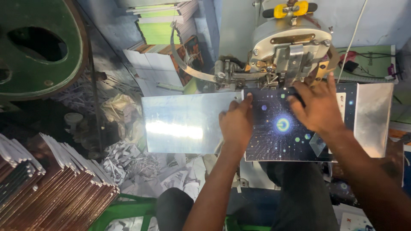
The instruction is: The person repeatedly picks up a book, places it into a binding machine, and then removes it to set it aside. The process is repeated for multiple books with different cover designs.
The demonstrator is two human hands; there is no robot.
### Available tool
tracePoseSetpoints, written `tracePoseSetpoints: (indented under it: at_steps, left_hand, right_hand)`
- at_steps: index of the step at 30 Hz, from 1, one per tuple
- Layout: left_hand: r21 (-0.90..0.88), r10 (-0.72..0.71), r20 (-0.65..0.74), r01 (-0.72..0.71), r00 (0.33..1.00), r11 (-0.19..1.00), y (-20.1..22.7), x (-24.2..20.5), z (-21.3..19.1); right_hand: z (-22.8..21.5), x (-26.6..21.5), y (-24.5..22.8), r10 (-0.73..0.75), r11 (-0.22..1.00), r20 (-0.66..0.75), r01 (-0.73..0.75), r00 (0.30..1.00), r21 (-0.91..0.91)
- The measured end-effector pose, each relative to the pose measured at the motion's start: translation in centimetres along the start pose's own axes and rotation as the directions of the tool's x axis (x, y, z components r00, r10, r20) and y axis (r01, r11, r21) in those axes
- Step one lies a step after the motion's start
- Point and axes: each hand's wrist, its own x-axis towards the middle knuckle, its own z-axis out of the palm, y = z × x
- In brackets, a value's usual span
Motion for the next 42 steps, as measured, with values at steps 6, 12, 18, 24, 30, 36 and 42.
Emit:
tracePoseSetpoints:
  at_steps: [6,12,18,24,30,36,42]
  left_hand:
    - [-0.047,0.019,0.041,-0.017,0.999,0.999,0.5,0.3,0.1]
    - [-0.119,-0.061,0.136,0.077,0.989,0.990,2.0,0.4,0.2]
    - [-0.135,-0.030,0.133,0.048,0.991,0.990,2.6,0.6,0.8]
    - [-0.142,-0.028,0.149,0.050,0.988,0.989,2.7,0.7,1.1]
    - [-0.112,-0.031,0.188,0.052,0.982,0.992,2.8,0.8,1.1]
    - [-0.146,-0.025,0.127,0.043,0.992,0.988,2.7,0.3,1.5]
    - [-0.163,0.024,0.099,-0.008,0.995,0.987,2.6,0.2,1.4]
  right_hand:
    - [-1.8,0.0,-1.6,-0.078,0.995,-0.113,0.069,0.991,-0.075]
    - [-2.5,-0.5,-0.4,-0.100,0.995,-0.151,0.094,0.983,-0.045]
    - [-2.5,-0.9,1.2,-0.058,0.997,-0.108,0.052,0.992,-0.060]
    - [-2.0,-1.0,1.8,-0.061,0.994,-0.141,0.048,0.988,-0.094]
    - [-2.1,-1.1,1.9,-0.044,0.998,-0.131,0.036,0.990,-0.060]
    - [-2.4,-0.9,2.0,-0.062,0.995,-0.115,0.052,0.991,-0.091]
    - [-3.3,-0.5,3.2,-0.030,0.999,0.035,0.031,0.999,-0.028]
